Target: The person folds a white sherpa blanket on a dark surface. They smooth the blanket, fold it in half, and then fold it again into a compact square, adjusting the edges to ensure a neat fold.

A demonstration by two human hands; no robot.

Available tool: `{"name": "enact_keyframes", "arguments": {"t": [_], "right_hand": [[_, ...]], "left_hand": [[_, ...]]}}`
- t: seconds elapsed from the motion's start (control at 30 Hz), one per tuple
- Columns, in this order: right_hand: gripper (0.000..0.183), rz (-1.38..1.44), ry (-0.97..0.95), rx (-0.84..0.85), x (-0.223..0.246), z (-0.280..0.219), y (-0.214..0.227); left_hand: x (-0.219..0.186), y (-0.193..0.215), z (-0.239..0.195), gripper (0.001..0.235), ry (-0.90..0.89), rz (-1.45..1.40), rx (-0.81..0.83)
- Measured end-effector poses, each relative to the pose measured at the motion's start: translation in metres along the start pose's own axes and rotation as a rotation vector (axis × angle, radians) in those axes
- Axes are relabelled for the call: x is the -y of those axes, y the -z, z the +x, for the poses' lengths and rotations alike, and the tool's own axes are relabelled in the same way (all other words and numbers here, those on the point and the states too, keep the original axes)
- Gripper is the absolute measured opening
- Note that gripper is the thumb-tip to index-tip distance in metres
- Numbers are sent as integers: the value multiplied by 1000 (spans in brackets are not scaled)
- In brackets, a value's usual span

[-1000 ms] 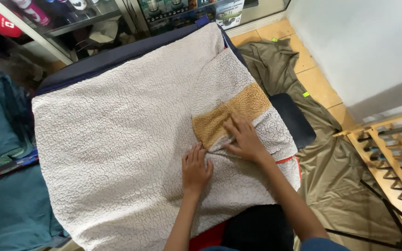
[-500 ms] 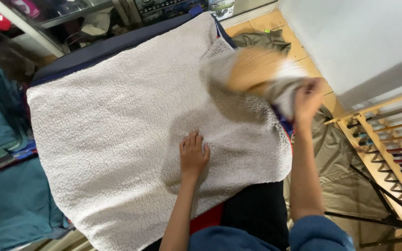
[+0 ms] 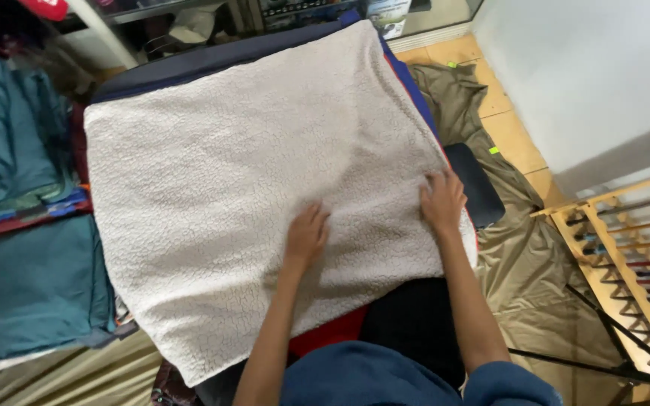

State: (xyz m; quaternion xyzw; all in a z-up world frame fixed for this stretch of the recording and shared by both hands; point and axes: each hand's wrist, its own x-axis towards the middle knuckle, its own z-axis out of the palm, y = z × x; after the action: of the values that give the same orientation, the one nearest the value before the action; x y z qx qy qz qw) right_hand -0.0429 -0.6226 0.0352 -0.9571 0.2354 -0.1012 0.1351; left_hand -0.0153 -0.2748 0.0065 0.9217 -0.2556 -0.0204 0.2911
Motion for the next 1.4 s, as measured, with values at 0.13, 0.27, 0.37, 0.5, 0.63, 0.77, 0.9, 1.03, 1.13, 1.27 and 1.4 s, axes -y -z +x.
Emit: {"name": "enact_keyframes", "arguments": {"t": [0.13,0.27,0.37,0.5,0.63,0.77,0.9,1.03,1.13,1.27,1.4], "right_hand": [[45,253,-147,-62,-36,21,-23],[39,311,-131,-242,-71,26,-54],[37,204,18,-418,-54,10,-39],[31,228,13,-397,-37,-6,-24],[31,270,-162,-212,-48,-4,-23],[27,276,-139,-196,-82,20,-27],[33,363,-102,-259,-124,53,-26],[36,620,-186,-254,-121,65,27],[36,878,-366,-165,-97,52,86],[17,845,-490,-176,-124,43,110],[24,783,-442,-143,-149,13,119]], "left_hand": [[85,46,-72,35,56,246,-380],[158,108,-163,41,250,790,-754],[207,111,-218,52,565,761,-746],[261,94,-254,46,829,279,-877],[251,102,-254,34,886,116,-841],[240,132,-244,29,996,219,-836],[219,175,-230,13,738,234,-987],[180,219,-220,22,403,89,-1053],[156,240,-222,31,369,-53,-961],[136,255,-236,28,306,-139,-857],[116,252,-267,28,387,-231,-759]]}}
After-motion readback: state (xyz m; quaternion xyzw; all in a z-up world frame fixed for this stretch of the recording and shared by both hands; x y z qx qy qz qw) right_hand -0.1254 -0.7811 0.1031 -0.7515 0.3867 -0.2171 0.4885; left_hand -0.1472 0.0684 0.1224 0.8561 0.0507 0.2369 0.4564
